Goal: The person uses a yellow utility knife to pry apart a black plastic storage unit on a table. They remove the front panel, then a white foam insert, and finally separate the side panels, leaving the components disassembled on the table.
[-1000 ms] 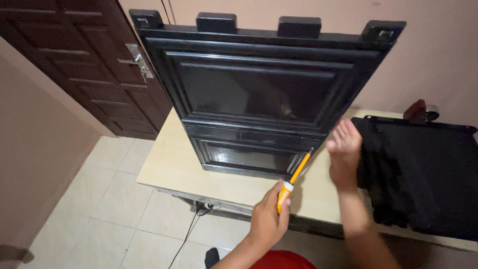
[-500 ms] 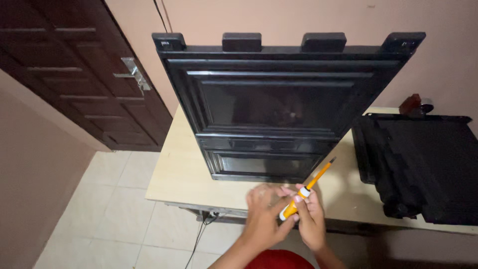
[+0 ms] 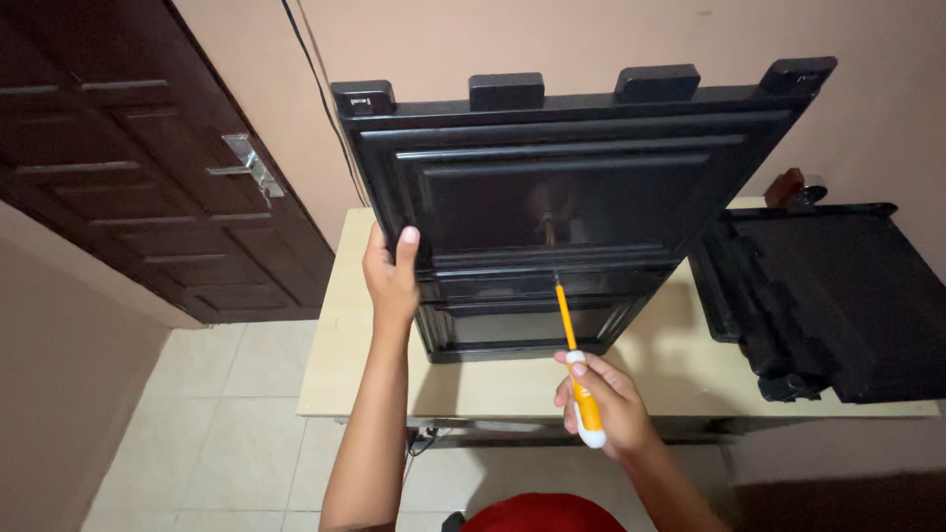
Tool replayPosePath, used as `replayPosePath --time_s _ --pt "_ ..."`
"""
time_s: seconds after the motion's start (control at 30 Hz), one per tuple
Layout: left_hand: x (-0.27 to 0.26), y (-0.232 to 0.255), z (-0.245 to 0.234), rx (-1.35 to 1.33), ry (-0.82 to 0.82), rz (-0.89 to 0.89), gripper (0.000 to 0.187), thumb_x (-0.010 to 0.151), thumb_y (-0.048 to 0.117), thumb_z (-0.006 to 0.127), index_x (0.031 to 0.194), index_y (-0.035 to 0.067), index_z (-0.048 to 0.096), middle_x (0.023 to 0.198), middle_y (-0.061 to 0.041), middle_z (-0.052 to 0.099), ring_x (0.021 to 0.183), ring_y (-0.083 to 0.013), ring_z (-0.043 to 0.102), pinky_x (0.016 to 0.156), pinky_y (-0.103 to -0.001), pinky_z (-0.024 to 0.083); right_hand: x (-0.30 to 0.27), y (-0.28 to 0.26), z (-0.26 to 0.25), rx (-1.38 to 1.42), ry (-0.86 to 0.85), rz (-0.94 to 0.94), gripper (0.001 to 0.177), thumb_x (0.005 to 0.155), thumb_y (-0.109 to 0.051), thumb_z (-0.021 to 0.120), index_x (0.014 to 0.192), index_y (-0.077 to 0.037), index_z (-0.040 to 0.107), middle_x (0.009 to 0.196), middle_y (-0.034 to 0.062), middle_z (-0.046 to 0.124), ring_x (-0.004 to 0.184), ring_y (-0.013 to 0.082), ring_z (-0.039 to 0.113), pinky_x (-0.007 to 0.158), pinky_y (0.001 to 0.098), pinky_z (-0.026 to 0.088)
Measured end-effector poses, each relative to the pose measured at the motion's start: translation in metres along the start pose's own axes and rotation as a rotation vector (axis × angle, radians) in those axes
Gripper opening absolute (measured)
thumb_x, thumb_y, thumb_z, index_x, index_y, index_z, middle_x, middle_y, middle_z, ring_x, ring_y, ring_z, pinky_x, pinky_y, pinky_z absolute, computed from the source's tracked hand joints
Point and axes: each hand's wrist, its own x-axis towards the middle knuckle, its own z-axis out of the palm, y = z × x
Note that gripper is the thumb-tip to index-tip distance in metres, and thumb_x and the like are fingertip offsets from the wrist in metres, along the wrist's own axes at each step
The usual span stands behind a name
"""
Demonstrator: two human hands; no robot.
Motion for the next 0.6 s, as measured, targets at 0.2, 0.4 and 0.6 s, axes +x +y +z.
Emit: replayPosePath --time_s 0.2,0.4,0.6 --pt "0.010 -0.016 0.001 -0.034 0.036 -0.004 0.044 0.105 0.037 0.061 0.119 -0.003 0.070 0.105 -0.006 0.072 0.100 -0.0129 0.062 0.092 -0.029 0.051 0.014 0.001 0.010 0.036 0.008 -0.006 0.041 0.101 -0.026 0.050 0.128 0.004 0.058 0.073 0.0144 0.066 0.048 0.0192 0.059 0.046 0.0308 0.048" --pt "0.007 -0.021 0.006 -0.011 0.071 0.011 0.047 0.105 0.041 0.061 0.120 -0.003 0.070 0.104 -0.006 0.073 0.100 -0.0123 0.064 0.092 -0.029 0.052 0.031 0.033 0.003 0.080 -0.045 -0.081 0.041 0.103 -0.026 0.049 0.132 0.001 0.054 0.075 0.0132 0.064 0.055 0.0174 0.058 0.052 0.0319 0.051" --pt "0.007 -0.021 0.008 0.003 0.071 0.010 0.054 0.104 0.048 0.061 0.116 -0.003 0.071 0.098 -0.006 0.073 0.095 -0.0118 0.063 0.088 -0.029 0.052 0.035 0.048 0.003 -0.008 -0.026 -0.170 0.041 0.106 -0.026 0.047 0.135 0.002 0.053 0.076 0.0125 0.064 0.058 0.0166 0.059 0.055 0.0295 0.051"
